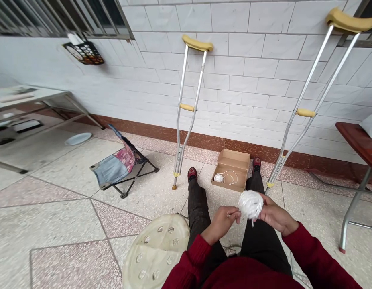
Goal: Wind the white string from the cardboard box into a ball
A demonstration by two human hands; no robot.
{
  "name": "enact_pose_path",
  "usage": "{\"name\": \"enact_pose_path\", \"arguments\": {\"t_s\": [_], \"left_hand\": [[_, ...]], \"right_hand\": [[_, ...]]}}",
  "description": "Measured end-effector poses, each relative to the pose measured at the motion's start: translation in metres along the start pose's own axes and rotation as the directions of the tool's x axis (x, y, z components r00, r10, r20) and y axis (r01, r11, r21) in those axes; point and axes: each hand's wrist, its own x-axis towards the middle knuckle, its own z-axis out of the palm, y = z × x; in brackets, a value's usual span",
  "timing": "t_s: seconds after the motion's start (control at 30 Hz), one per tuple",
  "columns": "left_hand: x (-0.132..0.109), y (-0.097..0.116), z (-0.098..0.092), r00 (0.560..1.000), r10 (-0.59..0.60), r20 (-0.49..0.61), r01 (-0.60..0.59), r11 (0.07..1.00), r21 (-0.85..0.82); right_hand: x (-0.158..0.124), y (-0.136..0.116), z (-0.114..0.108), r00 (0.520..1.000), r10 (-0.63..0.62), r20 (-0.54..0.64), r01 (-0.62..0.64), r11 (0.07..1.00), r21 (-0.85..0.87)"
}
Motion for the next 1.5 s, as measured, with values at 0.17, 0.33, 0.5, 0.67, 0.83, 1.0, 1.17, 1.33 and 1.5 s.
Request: {"name": "enact_pose_path", "arguments": {"t_s": [0.17,0.33,0.5,0.67,0.83,1.0,1.17,1.33,1.5], "left_hand": [[-0.016,0.004,0.021,0.993,-0.01,0.12,0.017,0.999,-0.051],[-0.015,0.021,-0.008,0.998,0.025,0.05,-0.032,0.988,0.154],[-0.004,0.019,-0.035,0.983,0.172,-0.064,-0.132,0.905,0.404],[-0.002,-0.001,-0.022,0.984,0.125,-0.126,-0.086,0.957,0.278],[-0.006,-0.003,-0.004,0.999,0.014,-0.048,-0.02,0.992,-0.122],[-0.013,0.018,-0.011,1.0,0.016,0.013,-0.009,0.911,-0.413],[-0.017,0.027,-0.015,0.996,0.058,0.06,-0.027,0.906,-0.423],[-0.022,0.002,-0.013,0.997,0.012,0.08,0.016,0.939,-0.345],[-0.032,-0.03,-0.017,0.989,-0.091,0.12,0.112,0.978,-0.177]], "right_hand": [[0.043,0.003,-0.02,0.893,-0.335,-0.302,0.187,0.884,-0.429],[0.05,0.048,-0.033,0.894,-0.381,-0.237,0.069,0.639,-0.766],[0.013,0.067,-0.012,0.985,0.152,0.085,-0.126,0.958,-0.258],[-0.003,0.033,0.006,0.992,0.071,0.107,-0.077,0.996,0.055],[0.014,-0.002,0.008,0.993,-0.114,-0.017,0.115,0.987,0.115],[0.023,-0.012,0.01,0.992,-0.127,-0.016,0.127,0.957,0.259],[0.03,-0.016,0.009,0.994,-0.088,-0.06,0.104,0.917,0.384],[0.037,-0.033,0.0,0.974,-0.166,-0.156,0.217,0.885,0.412],[0.031,-0.063,-0.005,0.941,-0.287,-0.177,0.335,0.849,0.409]]}}
